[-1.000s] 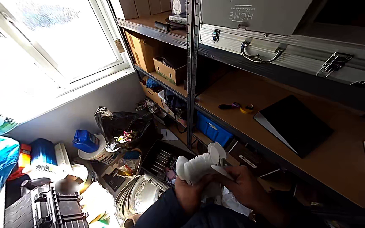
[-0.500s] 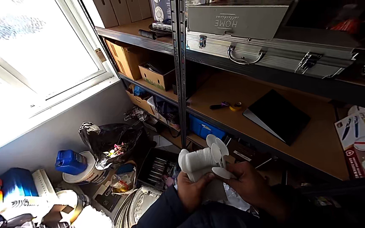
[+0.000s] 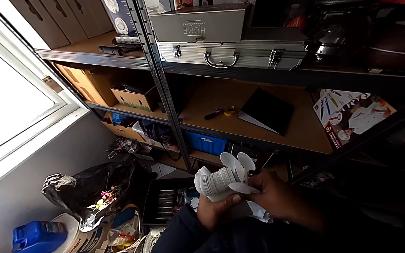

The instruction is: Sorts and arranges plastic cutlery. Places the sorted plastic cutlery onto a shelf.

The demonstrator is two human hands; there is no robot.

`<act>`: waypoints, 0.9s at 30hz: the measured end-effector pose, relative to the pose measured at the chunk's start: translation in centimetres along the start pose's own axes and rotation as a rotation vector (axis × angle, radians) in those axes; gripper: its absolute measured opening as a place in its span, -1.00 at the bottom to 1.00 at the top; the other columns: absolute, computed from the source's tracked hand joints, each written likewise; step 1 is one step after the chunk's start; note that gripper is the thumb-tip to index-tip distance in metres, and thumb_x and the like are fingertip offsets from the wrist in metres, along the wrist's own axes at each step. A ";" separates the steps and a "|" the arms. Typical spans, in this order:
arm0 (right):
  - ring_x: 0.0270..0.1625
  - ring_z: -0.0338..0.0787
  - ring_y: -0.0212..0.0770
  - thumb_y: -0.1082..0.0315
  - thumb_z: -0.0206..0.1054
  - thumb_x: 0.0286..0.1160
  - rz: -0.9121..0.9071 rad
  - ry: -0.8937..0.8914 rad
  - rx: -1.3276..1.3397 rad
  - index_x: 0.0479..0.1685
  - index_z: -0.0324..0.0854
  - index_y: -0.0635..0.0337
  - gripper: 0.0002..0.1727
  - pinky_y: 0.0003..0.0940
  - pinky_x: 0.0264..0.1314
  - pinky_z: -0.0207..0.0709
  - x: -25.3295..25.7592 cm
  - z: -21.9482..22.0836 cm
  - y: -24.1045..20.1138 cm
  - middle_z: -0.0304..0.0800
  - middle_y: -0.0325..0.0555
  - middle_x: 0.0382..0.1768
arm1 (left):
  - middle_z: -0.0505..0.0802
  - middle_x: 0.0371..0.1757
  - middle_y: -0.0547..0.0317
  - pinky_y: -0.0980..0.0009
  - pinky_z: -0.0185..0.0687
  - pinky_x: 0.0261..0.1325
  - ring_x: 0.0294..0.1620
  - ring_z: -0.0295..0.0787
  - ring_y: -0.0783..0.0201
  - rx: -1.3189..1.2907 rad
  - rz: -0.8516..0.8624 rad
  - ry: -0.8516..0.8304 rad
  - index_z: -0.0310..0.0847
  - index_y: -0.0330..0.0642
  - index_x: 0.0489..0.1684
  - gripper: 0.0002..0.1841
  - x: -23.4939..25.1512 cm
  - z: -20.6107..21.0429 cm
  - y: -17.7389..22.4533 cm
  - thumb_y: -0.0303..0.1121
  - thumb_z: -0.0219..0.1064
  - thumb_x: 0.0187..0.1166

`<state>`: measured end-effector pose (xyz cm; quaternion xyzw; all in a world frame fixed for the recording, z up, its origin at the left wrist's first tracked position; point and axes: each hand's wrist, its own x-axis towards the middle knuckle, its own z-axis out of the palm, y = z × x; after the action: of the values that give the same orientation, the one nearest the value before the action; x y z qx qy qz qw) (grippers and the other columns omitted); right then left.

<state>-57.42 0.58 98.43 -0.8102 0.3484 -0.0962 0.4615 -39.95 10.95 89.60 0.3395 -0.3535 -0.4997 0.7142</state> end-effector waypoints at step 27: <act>-0.45 0.67 -0.45 0.00 0.21 0.78 -0.326 0.240 0.168 -0.28 0.74 0.13 -0.58 -0.42 -0.36 0.58 -4.1 5.0 3.3 0.69 -0.27 -0.52 | 0.93 -0.12 -0.09 0.10 0.84 0.11 -0.10 0.93 0.11 -0.332 -0.063 -0.174 0.75 -0.27 0.08 -0.66 -1.5 -0.3 -2.1 -0.31 0.59 0.44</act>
<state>-59.58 5.55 93.66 -0.7972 0.2562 -0.2941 0.4609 -40.99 11.83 87.45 0.1834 -0.3159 -0.6008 0.7110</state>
